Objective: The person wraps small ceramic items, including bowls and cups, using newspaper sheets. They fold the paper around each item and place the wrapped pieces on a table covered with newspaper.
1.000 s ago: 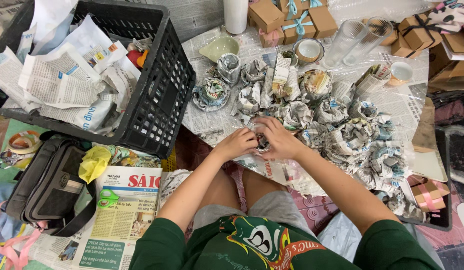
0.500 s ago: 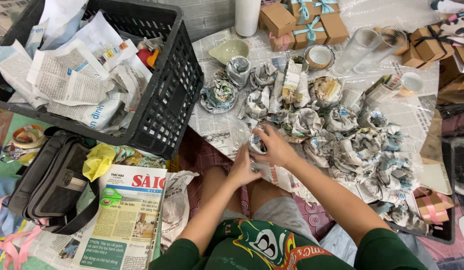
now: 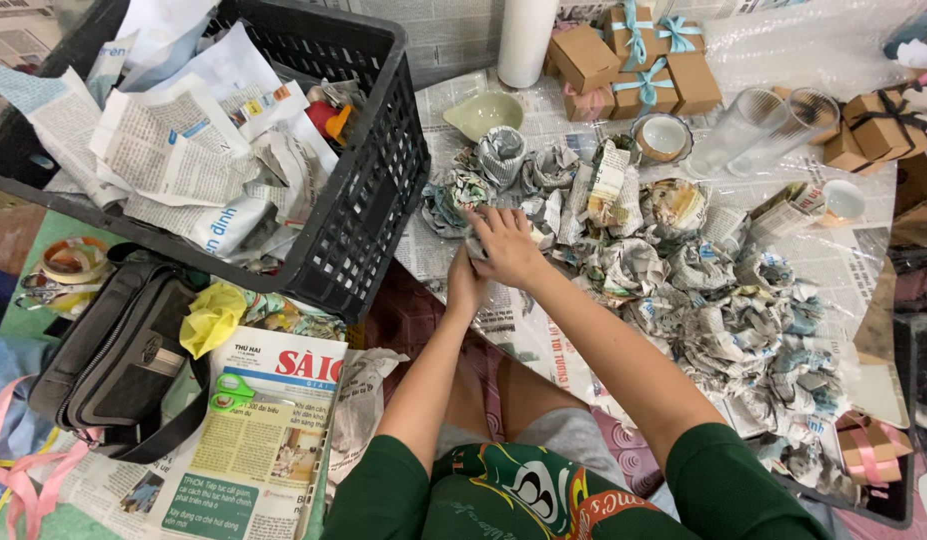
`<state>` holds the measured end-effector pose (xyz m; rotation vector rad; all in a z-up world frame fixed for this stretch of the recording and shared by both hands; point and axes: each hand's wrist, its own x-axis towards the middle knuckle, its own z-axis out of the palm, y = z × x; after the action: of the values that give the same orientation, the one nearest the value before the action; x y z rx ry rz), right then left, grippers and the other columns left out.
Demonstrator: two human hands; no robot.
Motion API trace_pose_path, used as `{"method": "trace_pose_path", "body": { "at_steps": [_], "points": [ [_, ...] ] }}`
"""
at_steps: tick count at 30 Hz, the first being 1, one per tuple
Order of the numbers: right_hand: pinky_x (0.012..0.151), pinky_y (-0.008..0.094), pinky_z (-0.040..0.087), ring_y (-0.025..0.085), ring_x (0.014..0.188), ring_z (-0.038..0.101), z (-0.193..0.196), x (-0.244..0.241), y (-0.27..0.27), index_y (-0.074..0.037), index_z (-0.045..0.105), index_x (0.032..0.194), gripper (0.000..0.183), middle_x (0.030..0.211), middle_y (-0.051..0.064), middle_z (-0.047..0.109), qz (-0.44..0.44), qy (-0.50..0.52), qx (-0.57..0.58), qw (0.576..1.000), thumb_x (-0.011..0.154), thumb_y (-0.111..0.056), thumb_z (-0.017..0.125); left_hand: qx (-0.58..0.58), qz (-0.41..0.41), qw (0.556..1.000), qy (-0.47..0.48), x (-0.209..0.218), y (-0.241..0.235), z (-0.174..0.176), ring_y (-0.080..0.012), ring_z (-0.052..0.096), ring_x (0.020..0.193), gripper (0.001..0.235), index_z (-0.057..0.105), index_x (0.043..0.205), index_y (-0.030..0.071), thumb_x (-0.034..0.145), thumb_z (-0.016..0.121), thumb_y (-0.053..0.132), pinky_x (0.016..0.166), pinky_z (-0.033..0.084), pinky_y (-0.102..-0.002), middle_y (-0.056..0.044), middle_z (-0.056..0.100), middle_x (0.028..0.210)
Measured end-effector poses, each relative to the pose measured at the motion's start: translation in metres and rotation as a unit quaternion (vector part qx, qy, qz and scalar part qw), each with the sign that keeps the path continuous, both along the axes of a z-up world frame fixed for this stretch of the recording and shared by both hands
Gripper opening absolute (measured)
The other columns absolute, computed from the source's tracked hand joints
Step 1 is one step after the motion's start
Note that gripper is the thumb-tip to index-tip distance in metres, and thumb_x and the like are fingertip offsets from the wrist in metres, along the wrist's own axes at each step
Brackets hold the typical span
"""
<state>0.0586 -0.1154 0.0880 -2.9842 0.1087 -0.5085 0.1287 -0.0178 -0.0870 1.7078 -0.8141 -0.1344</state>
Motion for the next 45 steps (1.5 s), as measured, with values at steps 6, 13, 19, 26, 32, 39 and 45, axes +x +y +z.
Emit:
{"method": "trace_pose_path", "body": {
  "at_steps": [6, 13, 19, 26, 32, 39, 45],
  "points": [
    [0.1, 0.05, 0.045, 0.04, 0.116, 0.048, -0.008, 0.008, -0.02, -0.021, 0.053, 0.144, 0.074, 0.132, 0.018, 0.05, -0.012, 0.08, 0.036, 0.996, 0.078, -0.033, 0.084, 0.065, 0.007, 0.998, -0.008, 0.02, -0.01, 0.016, -0.0454, 0.054, 0.121, 0.073, 0.042, 0.138, -0.007, 0.078, 0.082, 0.003, 0.092, 0.052, -0.048, -0.029, 0.046, 0.141],
    [0.097, 0.049, 0.049, 0.042, 0.113, 0.052, 0.002, 0.023, -0.046, -0.013, 0.052, 0.141, 0.098, 0.123, 0.02, 0.055, -0.014, 0.16, 0.09, 0.983, 0.053, -0.024, 0.094, 0.092, -0.017, 0.996, 0.003, 0.018, 0.0, 0.054, -0.0458, 0.052, 0.131, 0.065, 0.048, 0.137, -0.001, 0.081, 0.08, 0.005, 0.106, 0.047, -0.047, -0.024, 0.052, 0.141],
    [0.096, 0.048, 0.049, 0.037, 0.113, 0.06, -0.002, 0.022, -0.043, -0.012, 0.059, 0.13, 0.086, 0.113, 0.018, 0.063, -0.046, 0.107, 0.062, 0.991, 0.055, -0.033, 0.095, 0.085, 0.083, 0.993, 0.026, -0.026, 0.008, 0.088, -0.0473, 0.046, 0.129, 0.074, 0.04, 0.141, -0.004, 0.081, 0.082, 0.008, 0.104, 0.04, -0.051, -0.026, 0.042, 0.14],
    [0.094, 0.049, 0.041, 0.033, 0.11, 0.059, 0.022, 0.025, -0.027, -0.004, 0.055, 0.134, 0.105, 0.102, 0.016, 0.069, -0.111, 0.139, -0.033, 0.984, 0.052, -0.055, 0.096, 0.079, 0.101, 0.988, 0.092, -0.023, 0.0, 0.097, -0.037, 0.06, 0.12, 0.04, 0.053, 0.127, -0.003, 0.092, 0.07, 0.001, 0.097, 0.053, -0.045, -0.018, 0.055, 0.131],
    [0.094, 0.045, 0.052, 0.037, 0.11, 0.062, 0.003, 0.033, -0.055, -0.008, 0.056, 0.13, 0.092, 0.117, 0.02, 0.061, -0.051, 0.107, 0.096, 0.988, 0.051, -0.028, 0.098, 0.045, 0.125, 0.982, 0.131, -0.02, -0.018, 0.097, -0.0388, 0.061, 0.116, 0.038, 0.053, 0.116, -0.003, 0.083, 0.071, -0.007, 0.094, 0.054, -0.044, -0.018, 0.054, 0.128],
    [0.094, 0.046, 0.052, 0.039, 0.112, 0.062, -0.007, 0.035, -0.058, -0.009, 0.051, 0.128, 0.092, 0.117, 0.017, 0.061, -0.06, 0.067, 0.155, 0.984, 0.048, -0.016, 0.097, 0.09, 0.152, 0.98, 0.087, -0.017, -0.03, 0.085, -0.0467, 0.053, 0.12, 0.05, 0.049, 0.119, -0.004, 0.078, 0.079, -0.004, 0.095, 0.048, -0.051, -0.022, 0.05, 0.129],
    [0.098, 0.048, 0.048, 0.039, 0.119, 0.058, -0.001, 0.021, -0.048, -0.009, 0.049, 0.133, 0.09, 0.127, 0.017, 0.059, -0.083, 0.041, 0.16, 0.983, 0.055, -0.017, 0.094, 0.056, 0.083, 0.991, 0.085, -0.011, -0.023, 0.064, -0.0446, 0.051, 0.125, 0.062, 0.044, 0.131, -0.003, 0.079, 0.079, -0.002, 0.103, 0.044, -0.049, -0.023, 0.046, 0.135]
  ]
}}
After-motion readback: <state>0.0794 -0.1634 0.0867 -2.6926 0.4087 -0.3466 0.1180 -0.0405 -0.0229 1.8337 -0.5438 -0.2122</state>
